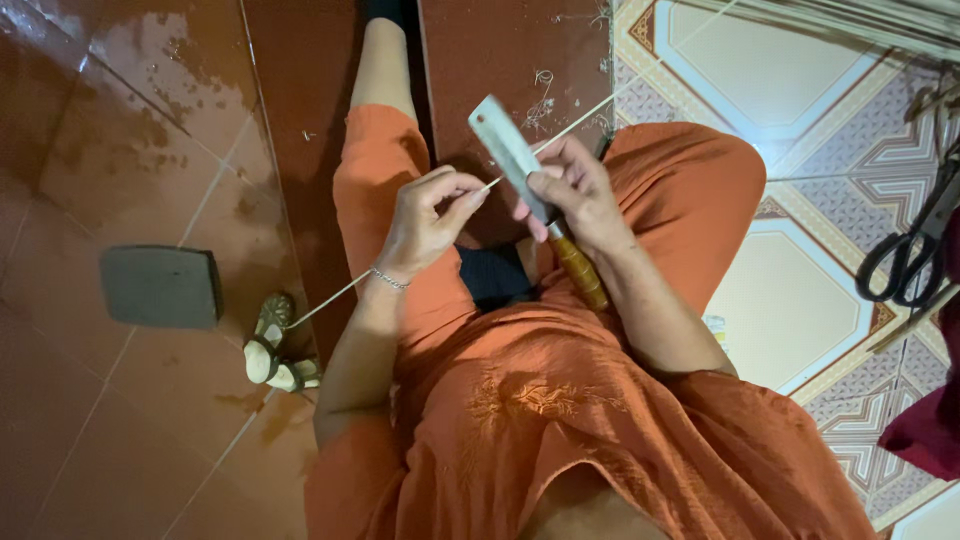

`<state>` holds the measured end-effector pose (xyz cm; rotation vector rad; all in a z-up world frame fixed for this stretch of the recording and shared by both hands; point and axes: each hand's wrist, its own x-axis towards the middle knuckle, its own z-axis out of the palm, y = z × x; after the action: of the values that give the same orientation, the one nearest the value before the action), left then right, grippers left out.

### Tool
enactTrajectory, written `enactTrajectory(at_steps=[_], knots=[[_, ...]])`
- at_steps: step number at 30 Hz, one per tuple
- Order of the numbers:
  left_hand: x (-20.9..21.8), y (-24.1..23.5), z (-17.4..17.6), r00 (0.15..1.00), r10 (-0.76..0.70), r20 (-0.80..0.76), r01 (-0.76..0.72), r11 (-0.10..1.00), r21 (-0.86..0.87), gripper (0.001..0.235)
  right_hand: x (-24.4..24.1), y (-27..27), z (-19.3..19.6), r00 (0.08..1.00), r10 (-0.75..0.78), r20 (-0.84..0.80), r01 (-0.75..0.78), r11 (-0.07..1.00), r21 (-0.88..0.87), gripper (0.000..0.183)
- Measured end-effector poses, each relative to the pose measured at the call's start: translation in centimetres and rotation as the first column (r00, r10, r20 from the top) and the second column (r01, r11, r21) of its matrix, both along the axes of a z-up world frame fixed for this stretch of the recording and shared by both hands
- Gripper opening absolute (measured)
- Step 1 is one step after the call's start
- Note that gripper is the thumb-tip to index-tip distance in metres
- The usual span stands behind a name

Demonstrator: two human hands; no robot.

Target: The person sits on a tiled floor and uses a knife to shave thin strips from long bamboo sticks. They hold each stick with one hand and draw the knife along its length, producing fine shavings that fall onto the floor.

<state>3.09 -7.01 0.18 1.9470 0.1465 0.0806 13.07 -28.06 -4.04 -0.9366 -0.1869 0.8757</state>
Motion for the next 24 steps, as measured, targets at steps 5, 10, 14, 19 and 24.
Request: enactTrajectory(at_steps=[5, 10, 14, 19, 24], knots=[[-1.6, 1.4, -0.7, 0.997, -0.015, -0.079, 0.02, 0.998, 0.057, 0.006, 0.5, -0.6, 0.5, 0.999, -0.036, -0.04, 0.038, 0.998, 0.048, 0.021], [-3.2, 3.1, -1.4, 0.999, -0.033, 0.01, 0.034, 0.999, -0.007, 0.004, 1.5, -1.1, 0.5, 0.996, -0.086, -0.004, 0.087, 0.994, 0.06, 0.017], [-4.9, 4.8, -1.1, 0.994, -0.028, -0.104, 0.03, 0.999, 0.019, 0.004, 2.1, -2.3, 0.7, 0.986, -0.163, -0.036, 0.165, 0.984, 0.064, 0.015], [-6.7, 7.3, -1.2, 0.992, 0.056, -0.11, -0.043, 0.992, 0.117, 0.005, 3.0, -3.4, 0.4, 0.97, -0.243, 0.005, 0.242, 0.967, 0.076, 0.012], [-7.0, 7.9, 0.3, 0.96, 0.069, -0.272, -0.053, 0.997, 0.065, 0.013, 2.8, -3.4, 0.5, 0.964, -0.267, 0.011, 0.266, 0.963, 0.053, 0.013]])
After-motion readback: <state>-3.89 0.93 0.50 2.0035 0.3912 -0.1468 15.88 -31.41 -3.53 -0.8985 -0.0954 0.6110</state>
